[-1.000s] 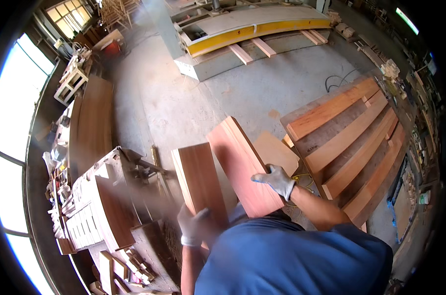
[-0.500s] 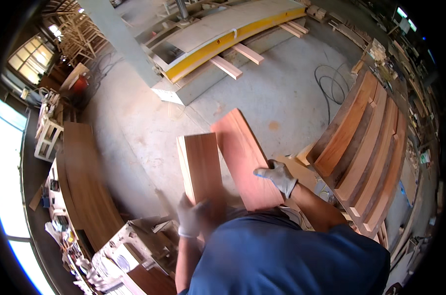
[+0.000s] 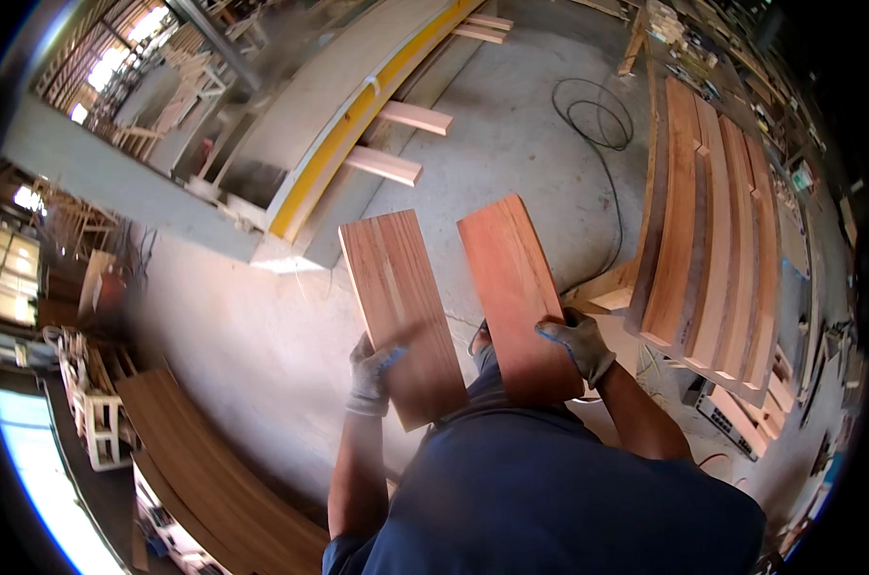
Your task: The person picks up wooden planks from a stack and places them on a workbench. They then use a brush to apply a white substance, likely glue, to the surface of a wooden plank.
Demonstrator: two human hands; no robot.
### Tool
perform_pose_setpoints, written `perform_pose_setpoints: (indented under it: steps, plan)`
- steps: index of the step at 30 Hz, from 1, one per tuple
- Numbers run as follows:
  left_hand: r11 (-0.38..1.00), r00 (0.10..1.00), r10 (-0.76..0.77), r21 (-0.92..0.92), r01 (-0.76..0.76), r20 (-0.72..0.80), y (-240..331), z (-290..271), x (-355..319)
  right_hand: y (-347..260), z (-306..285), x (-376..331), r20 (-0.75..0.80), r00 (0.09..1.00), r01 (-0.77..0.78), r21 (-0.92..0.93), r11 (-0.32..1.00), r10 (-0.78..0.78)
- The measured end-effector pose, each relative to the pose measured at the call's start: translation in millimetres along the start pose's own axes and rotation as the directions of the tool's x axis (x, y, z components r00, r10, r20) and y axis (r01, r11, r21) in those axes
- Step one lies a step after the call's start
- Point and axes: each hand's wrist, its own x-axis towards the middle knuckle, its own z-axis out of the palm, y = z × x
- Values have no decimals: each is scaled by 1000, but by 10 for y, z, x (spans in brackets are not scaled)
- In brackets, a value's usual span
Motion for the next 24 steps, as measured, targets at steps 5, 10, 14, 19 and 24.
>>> perform_pose_setpoints:
  steps: [5,10,14,19,24]
  plan:
    - [996,979,-88,-3,90,183,254,465,1144,-249,-343,663,-119,992,-23,97,995,35]
    - [905,917,32,379,-196,398,386,970,2003,-1318,-464,964,-240,968,-76,-19,997,70]
    - [945,866,-93,317,-79,492,279,1339,2983,-1012,-930,1396,-360,933,-92,-276,957,-14]
    - [929,754,-245,369,4,609,10,1708,4279,-1203,-1018,1657,-570,821,-68,-112,991,-8]
    - [864,647,-476,452,219,596,397,2818,4942,-1717,-996,1677,-729,684,163,143,976,-8]
